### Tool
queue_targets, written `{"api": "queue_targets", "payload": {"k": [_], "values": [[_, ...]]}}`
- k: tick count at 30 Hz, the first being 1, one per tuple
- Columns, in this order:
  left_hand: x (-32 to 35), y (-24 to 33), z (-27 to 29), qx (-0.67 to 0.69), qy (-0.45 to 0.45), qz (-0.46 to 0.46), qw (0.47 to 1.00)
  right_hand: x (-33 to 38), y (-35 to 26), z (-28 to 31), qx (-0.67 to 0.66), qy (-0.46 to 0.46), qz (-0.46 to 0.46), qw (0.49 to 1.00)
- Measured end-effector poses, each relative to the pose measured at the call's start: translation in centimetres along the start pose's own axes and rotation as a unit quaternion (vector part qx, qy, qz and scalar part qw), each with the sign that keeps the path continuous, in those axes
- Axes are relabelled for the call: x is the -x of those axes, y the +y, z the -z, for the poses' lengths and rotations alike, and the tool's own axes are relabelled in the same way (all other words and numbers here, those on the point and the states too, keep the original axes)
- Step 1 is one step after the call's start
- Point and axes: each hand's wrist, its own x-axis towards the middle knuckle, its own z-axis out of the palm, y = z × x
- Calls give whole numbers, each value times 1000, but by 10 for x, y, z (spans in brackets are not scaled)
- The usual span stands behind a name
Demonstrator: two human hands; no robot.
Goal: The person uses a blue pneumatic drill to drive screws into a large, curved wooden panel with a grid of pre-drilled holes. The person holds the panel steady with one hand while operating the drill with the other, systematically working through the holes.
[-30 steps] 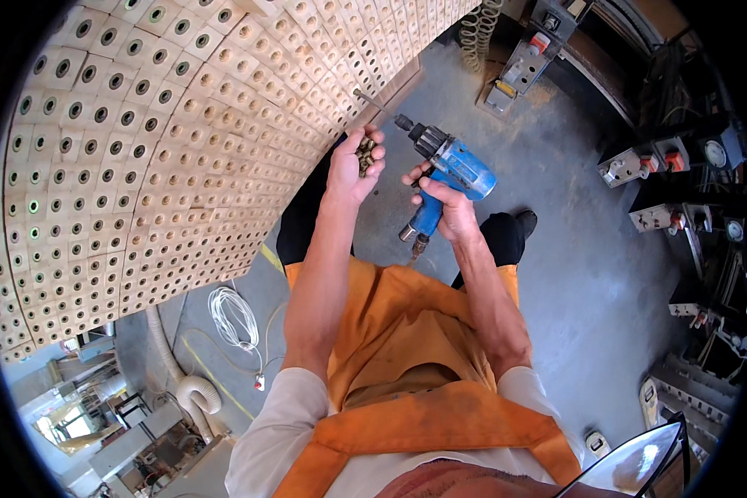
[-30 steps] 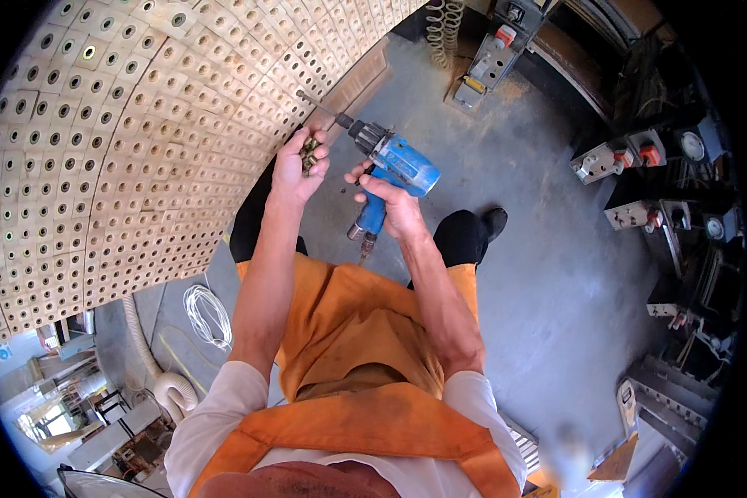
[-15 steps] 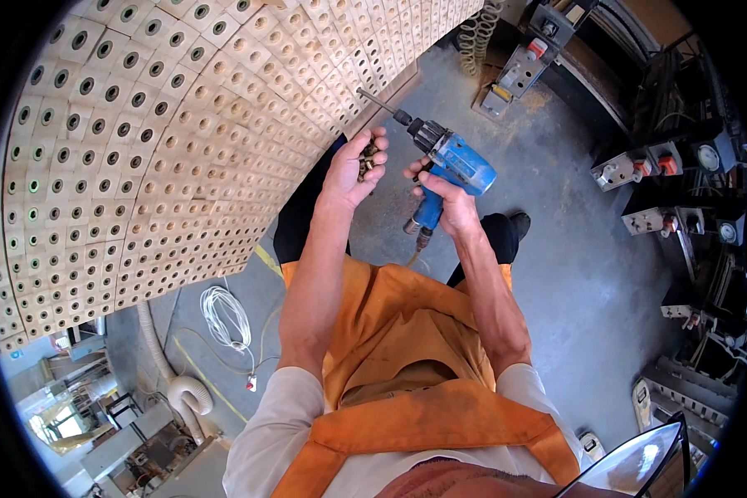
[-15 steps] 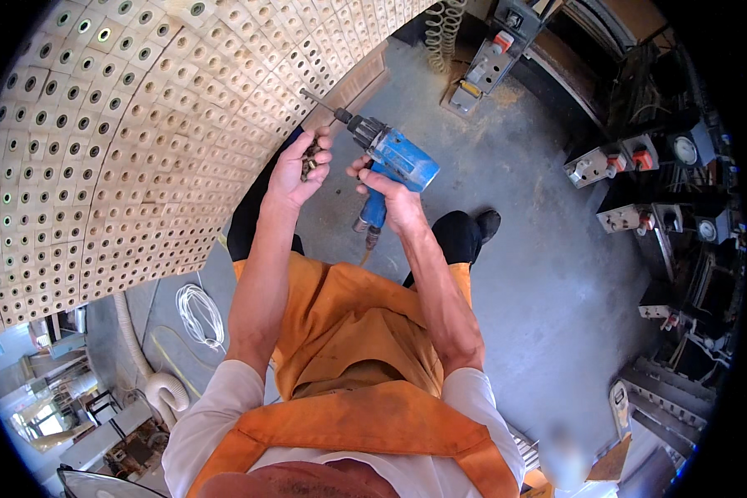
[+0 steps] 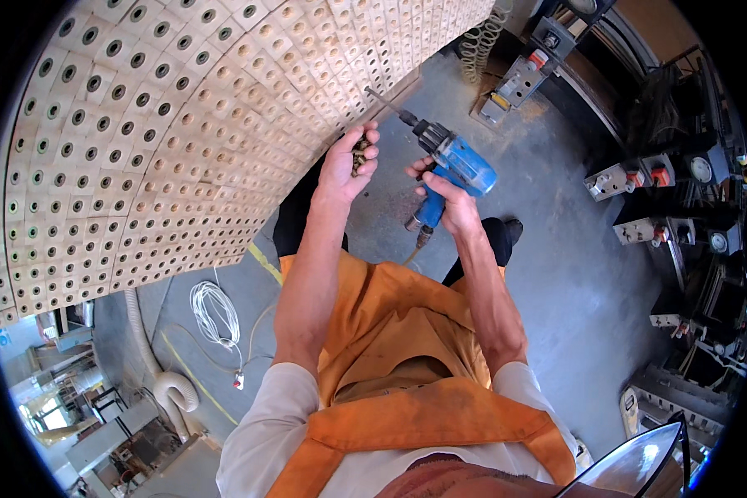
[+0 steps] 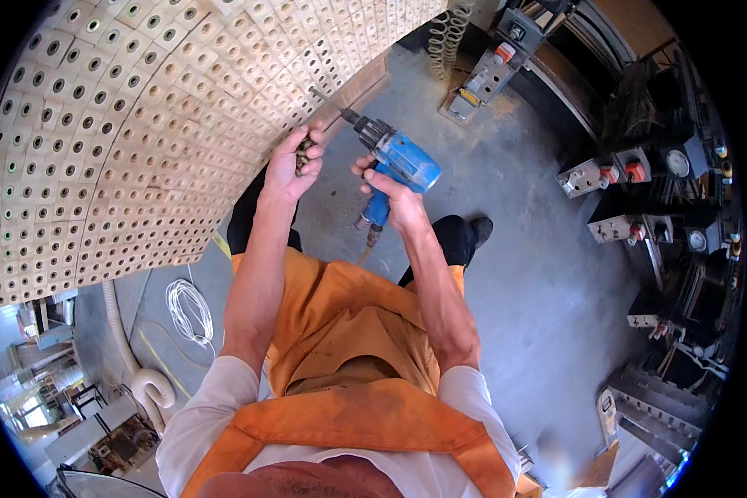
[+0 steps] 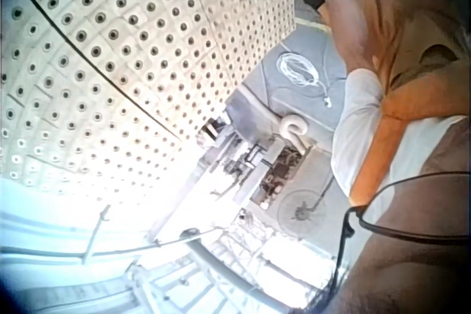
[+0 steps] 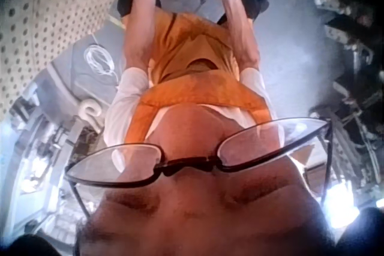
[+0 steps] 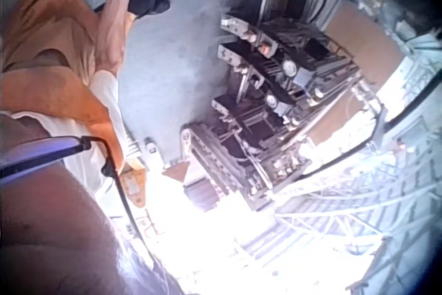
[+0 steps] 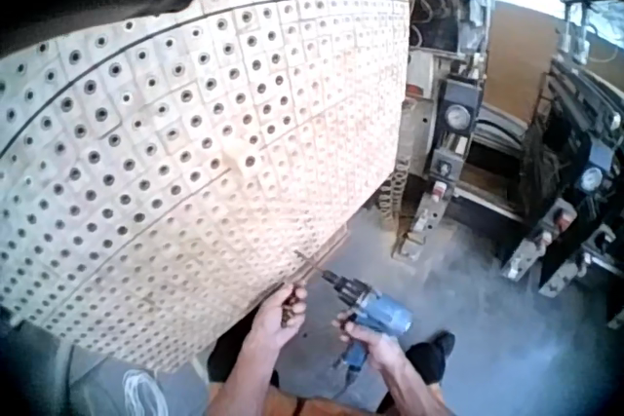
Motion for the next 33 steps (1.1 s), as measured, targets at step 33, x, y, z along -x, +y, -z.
{"api": "queue_targets", "payload": {"k": [33], "values": [[3, -14, -10, -179, 64, -9, 982, 63, 7, 43, 77, -4, -38, 996]]}}
